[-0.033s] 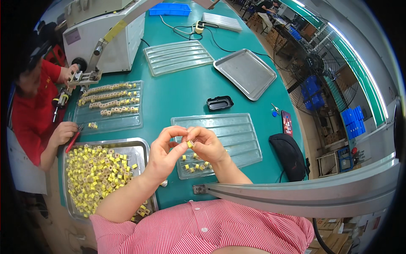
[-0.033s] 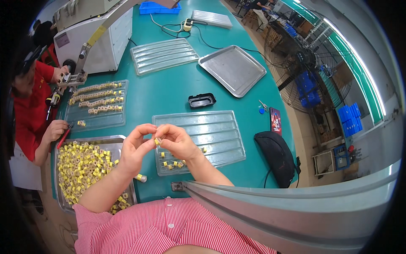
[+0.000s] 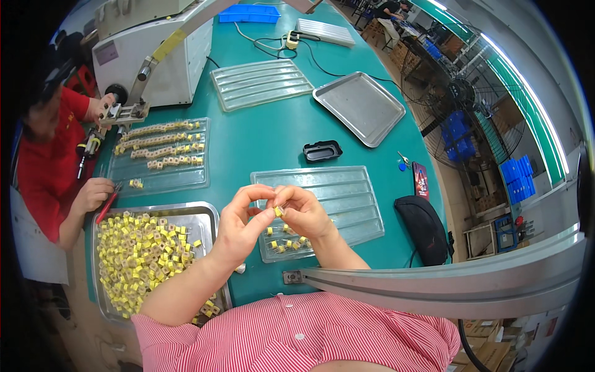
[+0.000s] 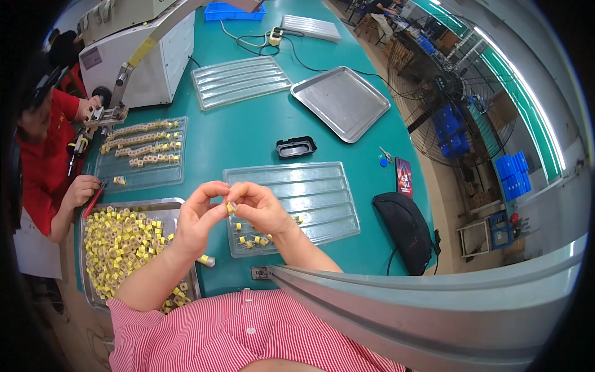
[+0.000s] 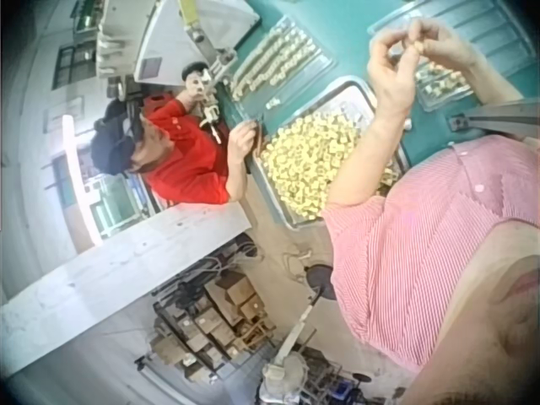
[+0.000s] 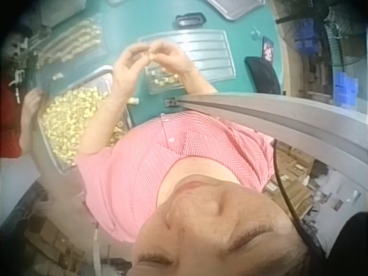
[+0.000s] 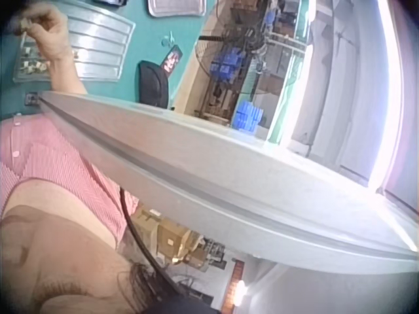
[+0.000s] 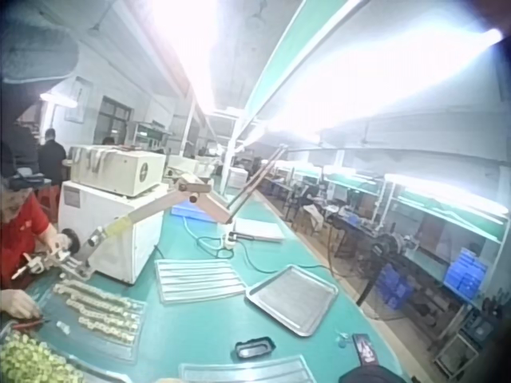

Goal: Inspecting and manually assembling small yellow electronic components at a factory workbench.

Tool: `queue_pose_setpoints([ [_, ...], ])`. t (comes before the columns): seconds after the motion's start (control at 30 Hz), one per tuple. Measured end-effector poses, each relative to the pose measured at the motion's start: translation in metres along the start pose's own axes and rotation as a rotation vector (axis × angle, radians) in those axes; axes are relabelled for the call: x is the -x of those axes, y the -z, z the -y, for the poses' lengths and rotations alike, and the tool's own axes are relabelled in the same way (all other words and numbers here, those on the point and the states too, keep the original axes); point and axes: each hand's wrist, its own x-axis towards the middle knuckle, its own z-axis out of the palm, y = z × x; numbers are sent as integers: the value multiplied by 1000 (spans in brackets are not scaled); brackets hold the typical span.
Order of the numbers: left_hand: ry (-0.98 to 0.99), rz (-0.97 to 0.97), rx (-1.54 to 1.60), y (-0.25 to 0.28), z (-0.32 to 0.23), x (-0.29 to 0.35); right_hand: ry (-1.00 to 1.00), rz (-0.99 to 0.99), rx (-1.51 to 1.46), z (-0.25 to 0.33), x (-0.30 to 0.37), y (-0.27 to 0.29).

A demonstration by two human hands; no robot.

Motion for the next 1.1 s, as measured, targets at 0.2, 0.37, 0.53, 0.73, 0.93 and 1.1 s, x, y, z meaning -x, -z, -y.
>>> queue_pose_setpoints([
  [0.2,8,46,77,1,-3,-1,7,14,79,2,0,0],
  [0.37,63,72,97,2,-8,-2,-15,23,90,4,0,-1],
  [0.53,45,42,-77,1,-15,-3,-39,-12,30,3,1,-3],
  [0.73,-647,-17,-962,1,-37,-1,-134,-80,-88,4,1,1],
  [0.93,-908,-65,-1250,-1,-38,-3,-106,-110,-94,3,2,-3],
  [1.1,-939,-89,-1251,-1,-38,-2,-122,-117,-116,4,2,-4],
])
